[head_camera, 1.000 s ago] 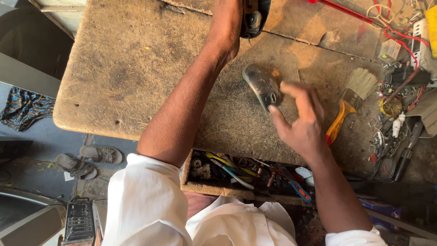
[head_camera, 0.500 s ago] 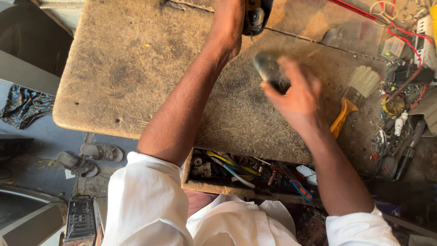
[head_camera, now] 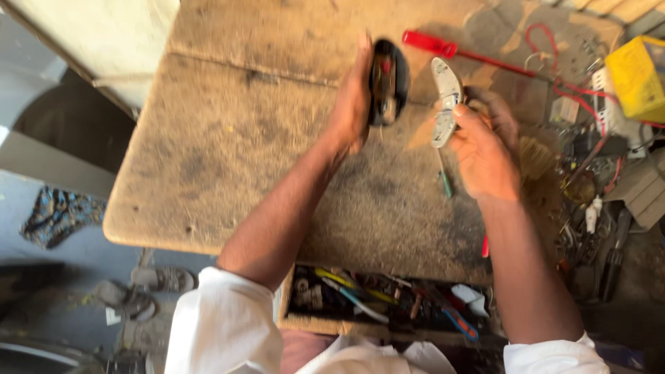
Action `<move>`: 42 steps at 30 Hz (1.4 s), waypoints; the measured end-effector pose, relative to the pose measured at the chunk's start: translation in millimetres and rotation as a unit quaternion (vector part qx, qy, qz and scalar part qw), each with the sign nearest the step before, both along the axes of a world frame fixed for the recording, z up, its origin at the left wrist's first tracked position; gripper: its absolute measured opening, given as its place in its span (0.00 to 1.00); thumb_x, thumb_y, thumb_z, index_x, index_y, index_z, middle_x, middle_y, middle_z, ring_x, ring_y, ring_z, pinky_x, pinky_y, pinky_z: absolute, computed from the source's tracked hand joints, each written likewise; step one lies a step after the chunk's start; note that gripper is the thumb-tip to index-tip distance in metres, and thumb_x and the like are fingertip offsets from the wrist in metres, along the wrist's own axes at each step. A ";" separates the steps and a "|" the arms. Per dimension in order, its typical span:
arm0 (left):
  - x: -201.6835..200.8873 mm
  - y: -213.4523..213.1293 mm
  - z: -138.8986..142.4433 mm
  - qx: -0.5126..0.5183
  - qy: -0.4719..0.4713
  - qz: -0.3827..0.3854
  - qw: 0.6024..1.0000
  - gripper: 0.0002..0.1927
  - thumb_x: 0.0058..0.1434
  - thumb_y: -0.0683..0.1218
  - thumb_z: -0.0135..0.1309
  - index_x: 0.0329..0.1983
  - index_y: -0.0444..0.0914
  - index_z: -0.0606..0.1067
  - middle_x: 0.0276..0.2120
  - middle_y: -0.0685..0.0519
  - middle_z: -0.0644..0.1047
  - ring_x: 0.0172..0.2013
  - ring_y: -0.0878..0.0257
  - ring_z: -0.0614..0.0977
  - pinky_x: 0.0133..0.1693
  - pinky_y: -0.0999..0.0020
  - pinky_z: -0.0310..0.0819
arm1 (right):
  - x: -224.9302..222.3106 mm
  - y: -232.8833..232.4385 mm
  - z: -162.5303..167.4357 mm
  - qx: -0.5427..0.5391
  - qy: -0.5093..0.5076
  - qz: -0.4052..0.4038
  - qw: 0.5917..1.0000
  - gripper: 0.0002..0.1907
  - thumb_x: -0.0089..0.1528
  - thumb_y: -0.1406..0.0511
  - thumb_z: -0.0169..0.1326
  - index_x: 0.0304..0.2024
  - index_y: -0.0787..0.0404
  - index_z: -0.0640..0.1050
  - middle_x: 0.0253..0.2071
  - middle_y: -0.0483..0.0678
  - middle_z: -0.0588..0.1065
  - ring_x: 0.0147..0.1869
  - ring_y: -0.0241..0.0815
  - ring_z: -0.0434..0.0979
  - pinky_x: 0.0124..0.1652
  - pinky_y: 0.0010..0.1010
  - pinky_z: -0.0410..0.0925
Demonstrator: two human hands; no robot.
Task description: The person disassembles a computer mouse at a workbench, removes the circuit board and internal parts from the shell, works on the internals with a small screwdriver, and reassembles the shell. They then pick up a bundle of multicolored wires and coil and arrange them by hand.
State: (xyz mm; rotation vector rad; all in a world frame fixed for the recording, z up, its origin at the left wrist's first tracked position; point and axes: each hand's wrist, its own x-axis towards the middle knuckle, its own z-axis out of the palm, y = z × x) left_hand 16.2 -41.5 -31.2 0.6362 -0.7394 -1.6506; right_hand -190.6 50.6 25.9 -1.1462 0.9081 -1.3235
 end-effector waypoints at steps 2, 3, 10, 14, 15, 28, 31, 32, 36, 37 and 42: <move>-2.6 7.7 5.4 0.013 -0.005 -0.032 0.999 0.49 0.64 0.76 0.37 0.75 0.38 0.56 0.66 0.52 0.67 0.65 0.59 0.68 0.68 0.47 0.60 | -0.4 -7.2 -0.9 0.071 -0.097 0.027 0.992 0.19 0.69 0.64 0.51 0.61 0.65 0.73 0.53 0.56 0.79 0.56 0.48 0.81 0.58 0.41 0.72; -3.0 10.2 8.2 0.020 -0.008 -0.045 0.999 0.48 0.64 0.76 0.36 0.76 0.39 0.56 0.65 0.53 0.67 0.64 0.59 0.68 0.67 0.46 0.61 | 0.6 -10.0 -3.1 0.107 -0.144 0.044 0.983 0.20 0.69 0.63 0.49 0.61 0.67 0.73 0.54 0.57 0.78 0.57 0.48 0.80 0.60 0.41 0.72; -12.5 23.6 16.1 0.016 0.005 -0.068 0.998 0.46 0.68 0.73 0.37 0.67 0.30 0.67 0.56 0.42 0.75 0.53 0.53 0.77 0.56 0.52 0.75 | 4.2 -0.7 -20.0 0.037 -0.087 0.024 0.995 0.21 0.69 0.66 0.53 0.63 0.62 0.68 0.57 0.51 0.76 0.58 0.43 0.77 0.57 0.43 0.71; -15.4 26.6 14.1 0.022 -0.011 -0.072 0.997 0.44 0.67 0.73 0.37 0.67 0.31 0.67 0.57 0.45 0.76 0.55 0.57 0.77 0.58 0.56 0.73 | 4.1 4.2 -14.6 -0.010 -0.071 0.009 0.997 0.23 0.70 0.68 0.53 0.67 0.66 0.69 0.55 0.52 0.76 0.59 0.43 0.77 0.60 0.41 0.70; -16.6 26.7 13.8 0.023 -0.015 -0.070 0.997 0.44 0.67 0.73 0.38 0.67 0.32 0.66 0.58 0.46 0.75 0.57 0.58 0.77 0.59 0.58 0.72 | 3.8 4.9 -13.1 -0.025 -0.070 0.009 0.997 0.22 0.71 0.68 0.53 0.67 0.67 0.69 0.55 0.53 0.76 0.60 0.43 0.77 0.61 0.41 0.70; -19.8 35.9 18.5 -0.062 -0.179 -0.094 0.977 0.51 0.64 0.76 0.36 0.73 0.32 0.63 0.60 0.40 0.74 0.62 0.54 0.75 0.62 0.57 0.70 | 5.8 8.4 -7.9 -0.070 0.045 0.005 0.997 0.22 0.68 0.69 0.54 0.64 0.70 0.70 0.53 0.53 0.77 0.57 0.42 0.78 0.55 0.39 0.74; -20.1 37.2 21.6 -0.083 -0.176 -0.089 0.977 0.49 0.64 0.75 0.39 0.71 0.32 0.65 0.58 0.41 0.75 0.60 0.55 0.75 0.61 0.59 0.70 | 7.9 10.3 -7.2 -0.098 0.127 -0.019 0.987 0.23 0.68 0.70 0.56 0.65 0.70 0.69 0.55 0.53 0.76 0.60 0.41 0.77 0.57 0.36 0.73; -20.3 37.6 22.1 -0.090 -0.176 -0.087 0.976 0.48 0.65 0.75 0.40 0.68 0.31 0.67 0.55 0.41 0.77 0.58 0.55 0.77 0.59 0.59 0.71 | 8.1 10.6 -7.9 -0.099 0.133 -0.023 0.986 0.24 0.68 0.70 0.56 0.65 0.70 0.69 0.56 0.53 0.76 0.61 0.41 0.77 0.58 0.35 0.72; -21.7 38.4 20.7 -0.118 -0.205 -0.078 0.969 0.44 0.67 0.73 0.42 0.62 0.31 0.73 0.48 0.45 0.79 0.50 0.60 0.78 0.52 0.63 0.74 | 6.5 8.5 -15.8 -0.114 0.143 -0.039 0.982 0.27 0.66 0.72 0.59 0.66 0.70 0.66 0.59 0.52 0.73 0.62 0.40 0.75 0.59 0.35 0.72; -22.3 39.0 19.8 -0.123 -0.190 -0.080 0.971 0.42 0.67 0.73 0.43 0.62 0.31 0.72 0.48 0.46 0.79 0.49 0.61 0.77 0.52 0.64 0.74 | 4.9 8.2 -18.1 -0.112 0.143 -0.038 0.983 0.27 0.66 0.72 0.59 0.66 0.70 0.67 0.59 0.52 0.73 0.62 0.40 0.75 0.60 0.35 0.73; -23.0 40.8 19.7 -0.129 -0.161 -0.090 0.974 0.39 0.67 0.70 0.48 0.61 0.32 0.72 0.46 0.49 0.79 0.46 0.64 0.78 0.47 0.67 0.77 | 2.2 6.8 -25.9 -0.125 0.129 -0.033 0.983 0.27 0.68 0.72 0.59 0.67 0.70 0.66 0.60 0.53 0.73 0.63 0.40 0.75 0.60 0.34 0.73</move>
